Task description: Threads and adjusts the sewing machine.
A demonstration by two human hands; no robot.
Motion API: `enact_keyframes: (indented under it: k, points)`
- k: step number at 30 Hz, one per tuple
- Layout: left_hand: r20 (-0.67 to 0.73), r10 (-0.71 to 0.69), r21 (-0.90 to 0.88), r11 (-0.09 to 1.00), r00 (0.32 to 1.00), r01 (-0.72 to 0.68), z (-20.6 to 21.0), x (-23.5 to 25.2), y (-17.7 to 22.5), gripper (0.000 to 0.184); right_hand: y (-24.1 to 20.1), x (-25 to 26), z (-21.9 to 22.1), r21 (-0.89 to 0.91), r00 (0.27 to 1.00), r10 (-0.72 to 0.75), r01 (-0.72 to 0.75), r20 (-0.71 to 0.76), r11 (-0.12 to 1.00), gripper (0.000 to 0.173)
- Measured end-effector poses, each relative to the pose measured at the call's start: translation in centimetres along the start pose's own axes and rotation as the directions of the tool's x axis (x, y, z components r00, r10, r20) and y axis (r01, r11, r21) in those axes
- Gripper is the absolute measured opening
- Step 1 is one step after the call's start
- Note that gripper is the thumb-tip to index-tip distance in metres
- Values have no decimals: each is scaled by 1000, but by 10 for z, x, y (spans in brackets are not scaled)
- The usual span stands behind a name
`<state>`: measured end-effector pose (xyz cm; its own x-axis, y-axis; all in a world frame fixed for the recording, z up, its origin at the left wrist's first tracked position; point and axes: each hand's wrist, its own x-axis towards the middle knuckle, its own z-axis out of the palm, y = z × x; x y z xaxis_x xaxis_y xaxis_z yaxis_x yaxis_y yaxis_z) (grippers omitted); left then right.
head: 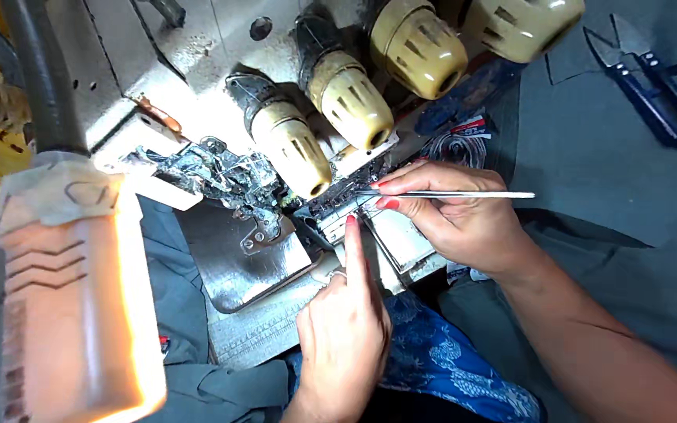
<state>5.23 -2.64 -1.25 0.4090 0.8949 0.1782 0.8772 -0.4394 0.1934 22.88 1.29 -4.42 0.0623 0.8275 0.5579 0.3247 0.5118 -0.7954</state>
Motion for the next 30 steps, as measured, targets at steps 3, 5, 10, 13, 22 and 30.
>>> enact_keyframes:
  k: [3, 5, 10, 13, 22, 30]
  points:
    - [67, -38, 159, 987, 997, 27, -6, 14, 4, 49, 0, -1, 0, 1, 1000, 11, -11, -9, 1000, 10]
    - [98, -69, 223, 974, 993, 46, -6, 21, 7, 51, 0, -2, 0, 4, 1000, 11, -11, -7, 1000, 10]
    - [181, -150, 277, 956, 972, 95, -9, 31, 13, 57, 1, -4, 2, 31, 1000, 2, -2, -10, 1000, 9]
    - [208, -166, 316, 944, 964, 95, -10, 34, 15, 58, 2, -5, 2, 31, 1000, 1, -1, -12, 1000, 9]
    - [246, -194, 317, 942, 950, 110, -10, 32, 15, 50, 2, -5, 2, 31, 1000, -6, 6, -10, 999, 9]
    - [244, -181, 294, 950, 953, 105, -11, 30, 12, 49, 1, -2, 4, 4, 1000, -12, 11, 29, 1000, 9]
